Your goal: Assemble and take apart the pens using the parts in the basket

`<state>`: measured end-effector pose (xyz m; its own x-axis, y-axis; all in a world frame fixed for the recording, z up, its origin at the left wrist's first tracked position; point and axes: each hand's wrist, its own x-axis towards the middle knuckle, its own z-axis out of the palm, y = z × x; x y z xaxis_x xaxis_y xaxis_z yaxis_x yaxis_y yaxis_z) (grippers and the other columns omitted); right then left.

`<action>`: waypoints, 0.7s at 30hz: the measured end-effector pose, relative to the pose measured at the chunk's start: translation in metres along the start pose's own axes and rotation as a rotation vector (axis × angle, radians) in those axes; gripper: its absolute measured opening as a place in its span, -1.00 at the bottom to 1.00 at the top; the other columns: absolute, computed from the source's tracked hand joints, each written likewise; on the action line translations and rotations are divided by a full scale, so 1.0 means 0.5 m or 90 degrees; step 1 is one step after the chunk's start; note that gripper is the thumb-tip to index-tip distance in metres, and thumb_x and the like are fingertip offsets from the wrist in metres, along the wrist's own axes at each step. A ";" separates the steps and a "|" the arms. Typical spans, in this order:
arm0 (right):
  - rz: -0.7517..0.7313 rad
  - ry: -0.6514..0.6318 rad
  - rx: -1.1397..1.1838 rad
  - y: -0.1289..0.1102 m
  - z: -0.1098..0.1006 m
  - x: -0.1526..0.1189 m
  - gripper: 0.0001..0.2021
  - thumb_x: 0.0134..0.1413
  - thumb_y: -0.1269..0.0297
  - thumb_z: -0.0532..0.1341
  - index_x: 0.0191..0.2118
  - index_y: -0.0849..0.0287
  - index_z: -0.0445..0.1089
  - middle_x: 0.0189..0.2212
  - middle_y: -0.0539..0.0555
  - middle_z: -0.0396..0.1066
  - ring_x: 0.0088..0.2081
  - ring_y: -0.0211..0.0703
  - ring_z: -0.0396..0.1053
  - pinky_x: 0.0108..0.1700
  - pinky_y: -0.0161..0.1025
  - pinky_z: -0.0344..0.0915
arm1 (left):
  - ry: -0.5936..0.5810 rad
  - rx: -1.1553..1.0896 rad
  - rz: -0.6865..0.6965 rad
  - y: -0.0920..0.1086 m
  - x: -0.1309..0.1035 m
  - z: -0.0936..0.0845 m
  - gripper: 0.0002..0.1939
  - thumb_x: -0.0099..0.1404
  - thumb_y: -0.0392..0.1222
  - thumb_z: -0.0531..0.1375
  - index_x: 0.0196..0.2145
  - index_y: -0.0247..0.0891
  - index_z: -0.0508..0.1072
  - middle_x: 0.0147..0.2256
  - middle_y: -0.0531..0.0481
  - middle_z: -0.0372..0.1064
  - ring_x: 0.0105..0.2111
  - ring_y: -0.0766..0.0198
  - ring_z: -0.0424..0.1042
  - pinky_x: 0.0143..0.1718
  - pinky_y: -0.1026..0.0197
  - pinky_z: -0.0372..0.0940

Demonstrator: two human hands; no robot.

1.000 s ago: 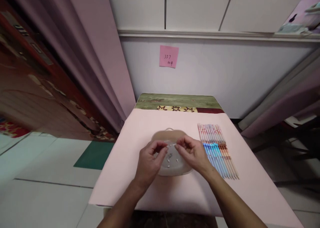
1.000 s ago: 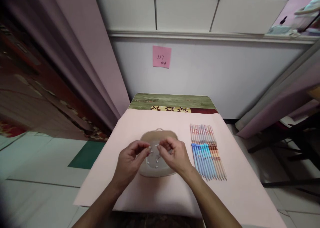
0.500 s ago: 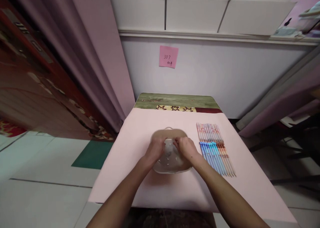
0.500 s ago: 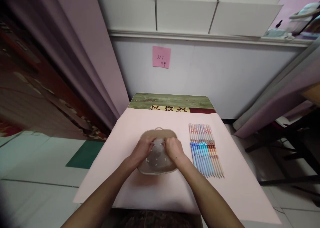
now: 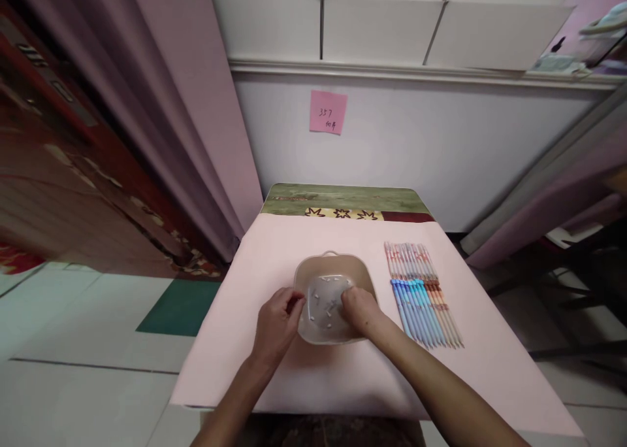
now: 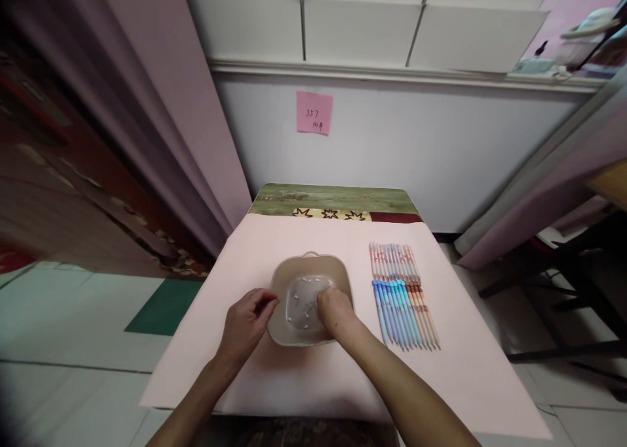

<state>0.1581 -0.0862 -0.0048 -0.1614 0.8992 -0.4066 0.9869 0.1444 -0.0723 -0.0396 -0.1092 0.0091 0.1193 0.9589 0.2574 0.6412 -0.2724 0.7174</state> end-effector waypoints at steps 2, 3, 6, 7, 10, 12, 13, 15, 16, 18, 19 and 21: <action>-0.006 0.007 -0.002 -0.008 0.007 0.004 -0.71 0.09 0.48 0.10 -0.14 0.33 0.52 -0.23 0.37 0.52 -0.16 0.02 0.50 -0.16 -0.26 0.35 | 0.084 -0.039 -0.042 -0.022 -0.022 0.006 -0.87 0.26 -0.13 0.13 -0.33 -0.19 0.44 -0.36 0.02 0.44 -0.36 0.26 0.43 -0.30 0.22 0.32; -0.010 0.013 -0.002 -0.010 0.009 0.004 -0.71 0.09 0.49 0.10 -0.15 0.33 0.52 -0.24 0.36 0.52 -0.17 0.02 0.50 -0.17 -0.26 0.35 | 0.126 -0.051 -0.070 -0.038 -0.034 0.011 -0.85 0.26 -0.10 0.13 -0.30 -0.19 0.44 -0.35 0.02 0.45 -0.35 0.25 0.43 -0.28 0.21 0.33; -0.014 0.034 -0.005 -0.007 0.002 0.006 -0.73 0.07 0.46 0.12 -0.18 0.33 0.53 -0.27 0.34 0.53 -0.19 0.02 0.50 -0.17 -0.27 0.35 | 0.214 -0.088 -0.156 -0.093 -0.072 0.039 -0.73 0.29 -0.05 0.09 -0.13 -0.23 0.39 -0.23 -0.07 0.45 -0.28 0.20 0.46 -0.24 0.15 0.36; -0.012 0.046 -0.007 -0.003 -0.005 0.008 -0.73 0.07 0.46 0.12 -0.18 0.34 0.53 -0.27 0.34 0.53 -0.19 0.02 0.50 -0.17 -0.27 0.34 | 0.220 -0.105 -0.167 -0.110 -0.084 0.050 -0.70 0.30 -0.05 0.07 -0.09 -0.25 0.36 -0.19 -0.11 0.44 -0.23 0.17 0.46 -0.20 0.13 0.37; 0.005 0.097 -0.009 0.020 -0.041 0.018 -0.71 0.14 0.43 0.06 -0.16 0.35 0.51 -0.25 0.35 0.52 -0.17 0.02 0.49 -0.13 -0.25 0.32 | 0.195 -0.127 -0.157 -0.144 -0.110 0.078 -0.65 0.33 -0.06 0.03 -0.01 -0.27 0.30 -0.11 -0.18 0.42 -0.12 0.12 0.44 -0.09 0.03 0.35; 0.016 0.127 -0.008 0.042 -0.068 0.027 -0.70 0.17 0.42 0.04 -0.17 0.32 0.51 -0.25 0.33 0.52 -0.16 0.00 0.47 -0.11 -0.25 0.30 | 0.159 -0.135 -0.142 -0.153 -0.119 0.085 -0.66 0.36 -0.07 -0.01 0.01 -0.26 0.29 -0.07 -0.19 0.39 -0.08 0.11 0.42 -0.05 -0.01 0.33; 0.024 0.137 -0.007 0.053 -0.079 0.031 -0.70 0.17 0.43 0.03 -0.18 0.31 0.51 -0.25 0.32 0.52 -0.16 -0.01 0.47 -0.11 -0.25 0.29 | 0.142 -0.136 -0.132 -0.155 -0.121 0.086 -0.67 0.37 -0.08 -0.02 0.01 -0.25 0.29 -0.06 -0.19 0.38 -0.08 0.11 0.41 -0.04 -0.02 0.33; 0.037 0.152 -0.008 0.070 -0.092 0.037 -0.70 0.16 0.45 0.03 -0.19 0.31 0.51 -0.25 0.32 0.52 -0.16 0.00 0.47 -0.11 -0.24 0.29 | 0.113 -0.132 -0.096 -0.156 -0.124 0.082 -0.68 0.38 -0.09 -0.05 0.01 -0.23 0.29 -0.05 -0.18 0.37 -0.08 0.10 0.41 -0.04 -0.03 0.33; 0.042 0.157 -0.008 0.074 -0.094 0.039 -0.70 0.15 0.46 0.03 -0.18 0.31 0.51 -0.25 0.32 0.52 -0.16 0.01 0.47 -0.12 -0.23 0.30 | 0.096 -0.125 -0.067 -0.156 -0.125 0.080 -0.67 0.38 -0.08 -0.05 0.01 -0.22 0.28 -0.04 -0.18 0.36 -0.07 0.10 0.40 -0.04 -0.04 0.32; 0.047 0.160 -0.009 0.073 -0.087 0.044 -0.70 0.14 0.49 0.03 -0.17 0.33 0.51 -0.24 0.32 0.52 -0.15 0.03 0.47 -0.12 -0.22 0.30 | 0.065 -0.099 0.005 -0.158 -0.127 0.076 -0.63 0.37 -0.05 -0.05 0.05 -0.23 0.25 -0.01 -0.20 0.33 -0.03 0.06 0.37 -0.02 -0.06 0.31; 0.048 0.157 -0.010 0.068 -0.080 0.047 -0.69 0.13 0.50 0.03 -0.17 0.34 0.51 -0.23 0.33 0.51 -0.15 0.04 0.47 -0.12 -0.22 0.30 | 0.052 -0.077 0.040 -0.159 -0.129 0.076 -0.60 0.36 -0.02 -0.03 0.07 -0.24 0.24 0.00 -0.22 0.32 0.00 0.04 0.35 0.00 -0.08 0.29; 0.045 0.141 -0.009 0.054 -0.062 0.057 -0.70 0.09 0.53 0.05 -0.18 0.37 0.52 -0.23 0.34 0.52 -0.16 0.04 0.47 -0.11 -0.23 0.31 | 0.043 -0.019 0.099 -0.162 -0.132 0.079 -0.50 0.32 0.07 0.01 0.10 -0.27 0.22 0.01 -0.26 0.32 0.02 -0.02 0.33 0.00 -0.11 0.28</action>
<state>0.1803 -0.0441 0.0100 -0.0884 0.9757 -0.2003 0.9959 0.0826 -0.0370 -0.0695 -0.1471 -0.0913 0.1639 0.8976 0.4092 0.5964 -0.4205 0.6837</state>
